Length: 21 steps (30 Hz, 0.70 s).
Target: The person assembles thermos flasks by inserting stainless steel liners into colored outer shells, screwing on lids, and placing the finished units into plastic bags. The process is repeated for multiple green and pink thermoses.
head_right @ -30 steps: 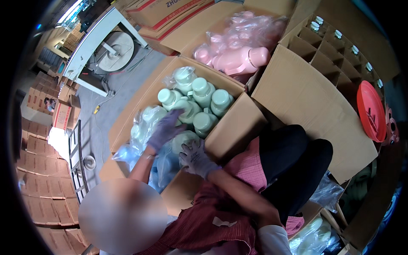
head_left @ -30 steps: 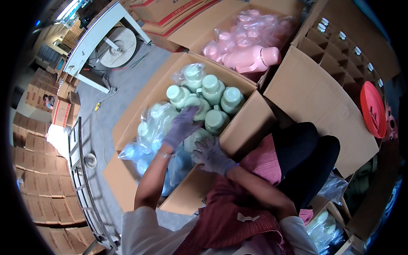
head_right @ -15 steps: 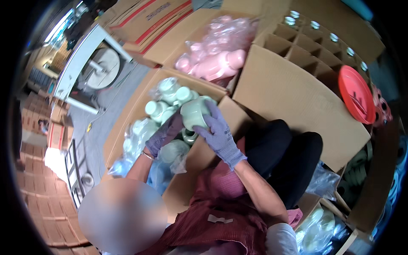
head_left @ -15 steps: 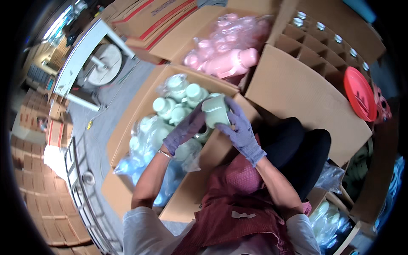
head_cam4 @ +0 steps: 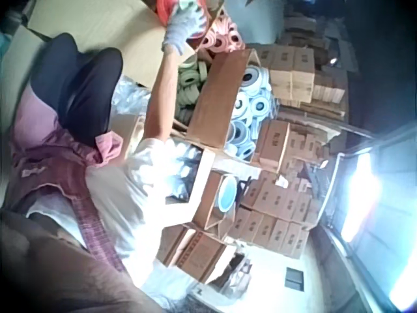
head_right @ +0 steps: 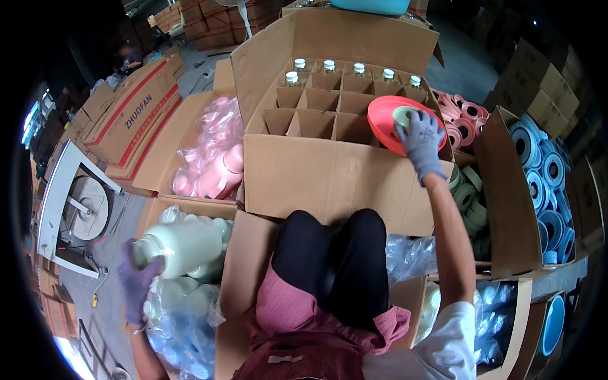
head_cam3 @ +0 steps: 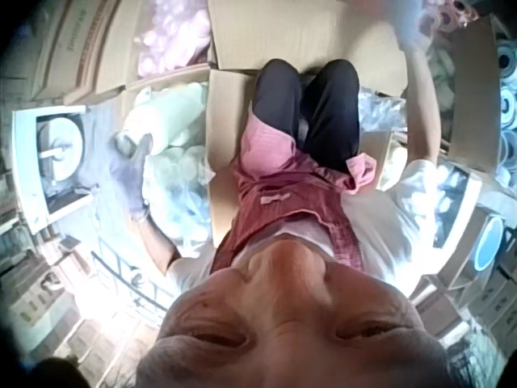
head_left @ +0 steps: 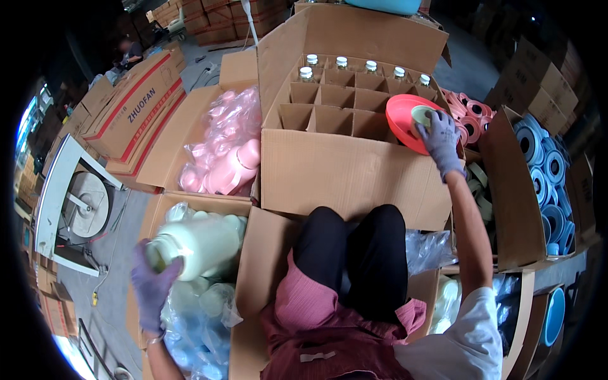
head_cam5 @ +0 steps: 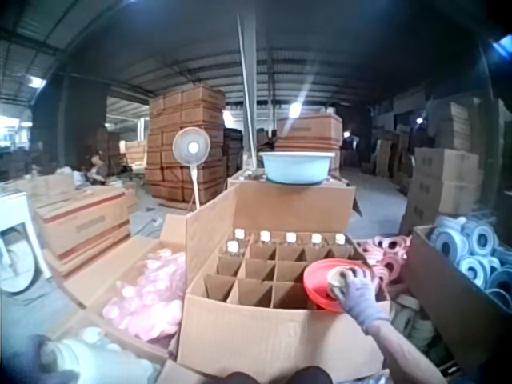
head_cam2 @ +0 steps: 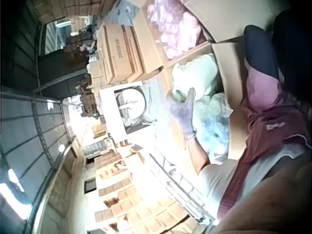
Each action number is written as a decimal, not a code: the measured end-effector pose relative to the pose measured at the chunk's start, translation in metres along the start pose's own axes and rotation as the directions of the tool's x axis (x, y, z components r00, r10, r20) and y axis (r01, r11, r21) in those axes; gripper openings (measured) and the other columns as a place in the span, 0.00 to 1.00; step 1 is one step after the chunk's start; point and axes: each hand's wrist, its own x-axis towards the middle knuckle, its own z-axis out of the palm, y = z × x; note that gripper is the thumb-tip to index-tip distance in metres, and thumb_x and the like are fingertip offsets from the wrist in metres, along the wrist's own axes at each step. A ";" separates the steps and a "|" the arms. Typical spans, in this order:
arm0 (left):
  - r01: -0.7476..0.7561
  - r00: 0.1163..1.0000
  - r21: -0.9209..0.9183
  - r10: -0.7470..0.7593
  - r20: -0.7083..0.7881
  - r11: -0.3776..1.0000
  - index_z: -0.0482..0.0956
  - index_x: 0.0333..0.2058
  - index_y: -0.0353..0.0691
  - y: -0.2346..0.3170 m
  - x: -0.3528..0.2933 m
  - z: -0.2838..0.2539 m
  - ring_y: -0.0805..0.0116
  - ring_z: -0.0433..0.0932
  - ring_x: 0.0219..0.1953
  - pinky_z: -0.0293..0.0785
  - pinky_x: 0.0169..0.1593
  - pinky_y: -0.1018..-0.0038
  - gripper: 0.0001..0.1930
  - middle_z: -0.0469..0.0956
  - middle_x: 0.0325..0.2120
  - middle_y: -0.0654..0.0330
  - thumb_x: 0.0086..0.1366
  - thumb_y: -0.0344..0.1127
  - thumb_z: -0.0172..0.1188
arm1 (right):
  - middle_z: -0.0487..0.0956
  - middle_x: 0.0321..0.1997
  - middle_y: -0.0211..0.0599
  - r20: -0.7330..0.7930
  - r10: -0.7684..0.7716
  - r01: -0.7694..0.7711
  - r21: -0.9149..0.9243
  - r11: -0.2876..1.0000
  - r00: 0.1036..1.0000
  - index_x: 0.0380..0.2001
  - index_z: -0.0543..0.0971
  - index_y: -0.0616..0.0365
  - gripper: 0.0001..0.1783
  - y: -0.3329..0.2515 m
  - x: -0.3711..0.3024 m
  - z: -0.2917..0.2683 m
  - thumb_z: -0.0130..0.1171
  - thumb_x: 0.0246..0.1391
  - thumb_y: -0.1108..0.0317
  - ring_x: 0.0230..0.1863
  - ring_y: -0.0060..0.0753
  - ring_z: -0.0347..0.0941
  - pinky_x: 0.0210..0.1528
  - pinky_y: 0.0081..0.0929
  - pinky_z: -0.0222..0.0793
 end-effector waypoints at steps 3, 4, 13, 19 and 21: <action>0.402 0.905 -0.624 -0.393 0.162 0.669 0.62 0.61 0.36 0.044 -0.027 -0.011 0.64 0.80 0.39 0.78 0.42 0.71 0.31 0.77 0.44 0.53 0.60 0.32 0.63 | 0.72 0.60 0.48 0.043 -0.237 0.114 0.784 0.611 0.971 0.57 0.72 0.59 0.34 -0.089 -0.027 -0.047 0.67 0.51 0.52 0.62 0.49 0.67 0.63 0.41 0.63; 0.330 0.921 -0.798 -0.359 0.154 0.505 0.61 0.63 0.38 0.028 -0.046 0.015 0.65 0.81 0.36 0.79 0.40 0.72 0.32 0.77 0.45 0.51 0.61 0.31 0.62 | 0.67 0.67 0.49 0.136 -0.362 -0.006 0.941 0.339 0.922 0.64 0.66 0.60 0.44 -0.120 -0.043 -0.074 0.67 0.50 0.46 0.68 0.47 0.61 0.70 0.40 0.55; -0.041 0.575 -0.556 0.474 0.667 0.830 0.77 0.44 0.34 0.103 -0.008 0.143 0.58 0.80 0.40 0.76 0.43 0.66 0.10 0.80 0.39 0.52 0.68 0.33 0.57 | 0.76 0.54 0.43 0.228 -0.769 -0.194 0.971 0.137 0.598 0.32 0.77 0.55 0.19 -0.085 -0.108 -0.109 0.76 0.44 0.58 0.58 0.44 0.71 0.57 0.35 0.69; -0.671 0.733 -0.397 0.643 -0.223 0.627 0.77 0.47 0.35 0.142 0.187 0.277 0.50 0.74 0.53 0.71 0.55 0.61 0.14 0.76 0.48 0.50 0.63 0.33 0.61 | 0.81 0.36 0.40 0.369 -0.693 -0.179 0.926 0.333 0.619 0.37 0.81 0.59 0.18 -0.143 0.044 -0.048 0.67 0.52 0.56 0.39 0.40 0.78 0.45 0.31 0.73; -0.712 0.703 -0.204 0.683 -0.201 0.672 0.75 0.52 0.37 0.156 0.236 0.318 0.47 0.68 0.59 0.65 0.61 0.54 0.20 0.72 0.55 0.50 0.63 0.37 0.61 | 0.79 0.44 0.44 0.247 -0.651 0.144 0.862 0.486 0.718 0.44 0.79 0.58 0.21 -0.181 0.114 0.011 0.64 0.53 0.55 0.46 0.45 0.76 0.52 0.36 0.72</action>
